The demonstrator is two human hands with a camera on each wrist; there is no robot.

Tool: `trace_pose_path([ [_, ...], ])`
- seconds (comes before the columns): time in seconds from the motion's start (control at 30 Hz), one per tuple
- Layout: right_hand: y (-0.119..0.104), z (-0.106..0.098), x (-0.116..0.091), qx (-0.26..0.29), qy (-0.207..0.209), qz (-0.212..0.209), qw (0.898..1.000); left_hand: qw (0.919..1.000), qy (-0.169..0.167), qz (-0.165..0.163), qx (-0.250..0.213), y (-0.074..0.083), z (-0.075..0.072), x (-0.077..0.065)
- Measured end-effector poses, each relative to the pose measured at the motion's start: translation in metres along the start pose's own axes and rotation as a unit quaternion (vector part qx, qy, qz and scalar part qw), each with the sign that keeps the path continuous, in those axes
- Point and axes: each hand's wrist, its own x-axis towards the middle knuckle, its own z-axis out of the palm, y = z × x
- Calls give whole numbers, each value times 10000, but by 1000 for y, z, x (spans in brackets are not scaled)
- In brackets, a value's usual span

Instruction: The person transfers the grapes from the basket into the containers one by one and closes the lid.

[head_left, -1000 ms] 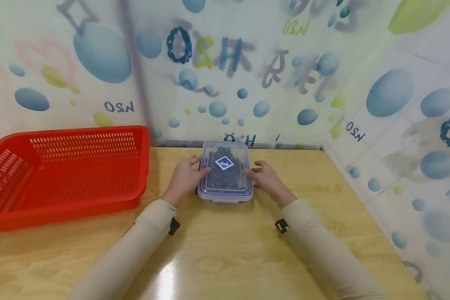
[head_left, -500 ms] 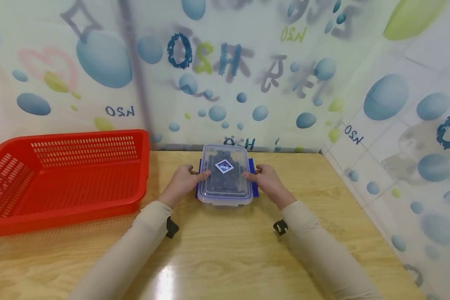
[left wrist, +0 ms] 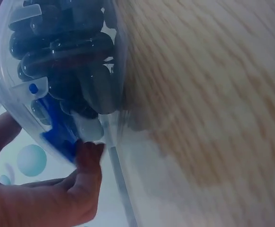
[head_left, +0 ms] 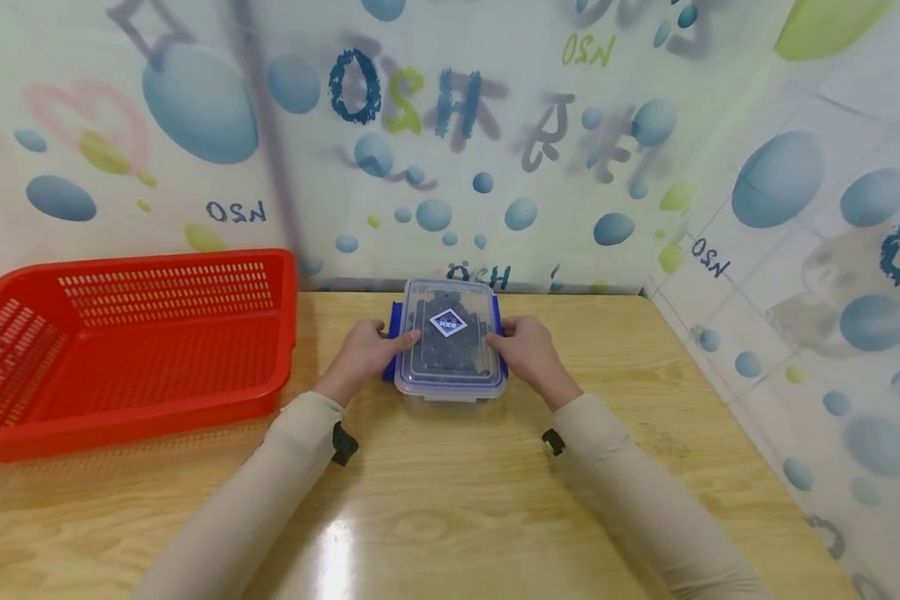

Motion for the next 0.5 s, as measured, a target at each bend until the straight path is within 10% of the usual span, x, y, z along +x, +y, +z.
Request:
trace_pose_path([
  [0.5, -4, -3, 0, -57, -180, 8, 9998, 9899, 975, 559, 863, 24, 14, -11],
])
